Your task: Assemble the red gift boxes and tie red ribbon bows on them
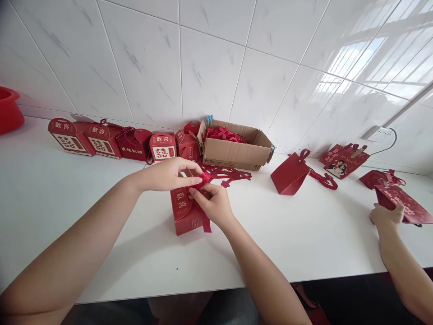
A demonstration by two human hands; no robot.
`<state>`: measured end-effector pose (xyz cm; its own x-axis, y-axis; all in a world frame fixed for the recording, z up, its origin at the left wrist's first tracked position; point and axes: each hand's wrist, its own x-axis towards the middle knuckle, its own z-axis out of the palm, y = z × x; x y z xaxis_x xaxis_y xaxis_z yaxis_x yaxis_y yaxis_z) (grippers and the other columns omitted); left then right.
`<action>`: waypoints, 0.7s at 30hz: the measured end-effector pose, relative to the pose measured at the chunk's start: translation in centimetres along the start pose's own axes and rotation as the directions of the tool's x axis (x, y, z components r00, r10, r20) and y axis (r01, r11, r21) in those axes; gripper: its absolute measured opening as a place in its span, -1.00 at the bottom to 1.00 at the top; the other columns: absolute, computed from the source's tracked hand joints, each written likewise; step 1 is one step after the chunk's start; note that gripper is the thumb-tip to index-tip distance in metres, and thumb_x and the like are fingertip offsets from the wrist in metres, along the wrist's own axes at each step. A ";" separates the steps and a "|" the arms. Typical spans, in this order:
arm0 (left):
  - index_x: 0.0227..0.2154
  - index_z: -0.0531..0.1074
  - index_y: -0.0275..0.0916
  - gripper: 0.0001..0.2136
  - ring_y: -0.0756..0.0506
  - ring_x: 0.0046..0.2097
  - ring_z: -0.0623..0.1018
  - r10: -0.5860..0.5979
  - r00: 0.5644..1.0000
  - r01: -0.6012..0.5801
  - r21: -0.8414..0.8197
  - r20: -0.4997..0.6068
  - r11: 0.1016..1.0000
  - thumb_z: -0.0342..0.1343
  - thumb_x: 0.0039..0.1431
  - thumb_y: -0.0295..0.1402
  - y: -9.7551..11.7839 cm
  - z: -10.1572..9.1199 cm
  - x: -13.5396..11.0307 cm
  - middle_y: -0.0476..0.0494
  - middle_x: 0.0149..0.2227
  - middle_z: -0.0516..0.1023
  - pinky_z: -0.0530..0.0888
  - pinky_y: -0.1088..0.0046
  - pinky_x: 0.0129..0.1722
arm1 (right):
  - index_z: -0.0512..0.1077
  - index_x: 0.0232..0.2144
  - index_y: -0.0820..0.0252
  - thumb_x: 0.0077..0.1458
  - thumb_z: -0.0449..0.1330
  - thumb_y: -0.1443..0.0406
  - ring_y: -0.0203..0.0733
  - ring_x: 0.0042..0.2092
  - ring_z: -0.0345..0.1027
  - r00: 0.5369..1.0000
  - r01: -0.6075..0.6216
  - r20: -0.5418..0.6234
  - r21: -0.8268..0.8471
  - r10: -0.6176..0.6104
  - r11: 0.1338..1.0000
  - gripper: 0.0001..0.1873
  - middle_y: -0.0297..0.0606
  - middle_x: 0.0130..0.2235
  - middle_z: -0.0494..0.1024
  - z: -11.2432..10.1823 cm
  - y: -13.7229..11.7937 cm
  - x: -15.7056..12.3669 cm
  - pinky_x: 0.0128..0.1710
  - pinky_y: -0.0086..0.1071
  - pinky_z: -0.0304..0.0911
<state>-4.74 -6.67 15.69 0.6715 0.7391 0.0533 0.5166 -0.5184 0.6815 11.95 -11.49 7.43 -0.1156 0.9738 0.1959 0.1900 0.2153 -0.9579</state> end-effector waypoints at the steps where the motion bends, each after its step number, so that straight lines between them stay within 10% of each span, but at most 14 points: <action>1: -0.24 0.53 -0.15 -0.75 -0.08 -0.24 0.54 -0.028 0.999 0.028 0.011 0.026 1.000 0.13 0.11 -0.14 -0.2 -0.2 0.0 -0.06 -0.21 0.60 0.41 0.44 -0.30 | 0.51 -0.50 0.20 0.06 0.23 0.06 -0.21 -0.42 0.40 1.000 0.005 -0.001 -0.005 -0.005 1.000 -0.68 -0.19 -0.41 0.62 0.0 0.0 0.0 -0.44 -0.36 0.27; 13: -0.47 0.43 -0.22 -0.82 -0.07 -0.35 0.51 -0.108 0.994 0.108 -0.065 0.004 0.992 0.20 0.00 -0.21 -1.3 0.1 0.3 -0.06 -0.42 0.55 0.33 0.44 -0.40 | 0.15 -0.15 0.05 0.04 0.25 0.07 -0.34 -0.58 0.23 0.992 0.052 -0.121 0.103 -0.040 0.993 -0.56 -0.42 -0.50 0.52 0.7 0.6 -0.2 -0.57 -0.46 0.09; 21: -0.27 0.30 -0.18 -0.71 -0.10 -0.27 0.56 -0.133 0.990 0.141 -0.187 0.055 0.972 0.23 0.00 -0.22 -1.4 0.0 0.2 -0.05 -0.33 0.60 0.37 0.44 -0.37 | 0.45 -0.26 0.11 0.09 0.21 0.17 -0.32 -0.50 0.23 0.960 0.175 -0.173 -0.240 -0.219 0.955 -0.81 -0.31 -0.38 0.55 0.6 0.4 -0.3 -0.48 -0.40 0.19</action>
<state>-5.32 -5.82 14.79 0.6253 0.7765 -0.0781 0.4975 -0.3195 0.8065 11.44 -11.78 6.89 0.0156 0.9005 0.4346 0.3951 0.3937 -0.8300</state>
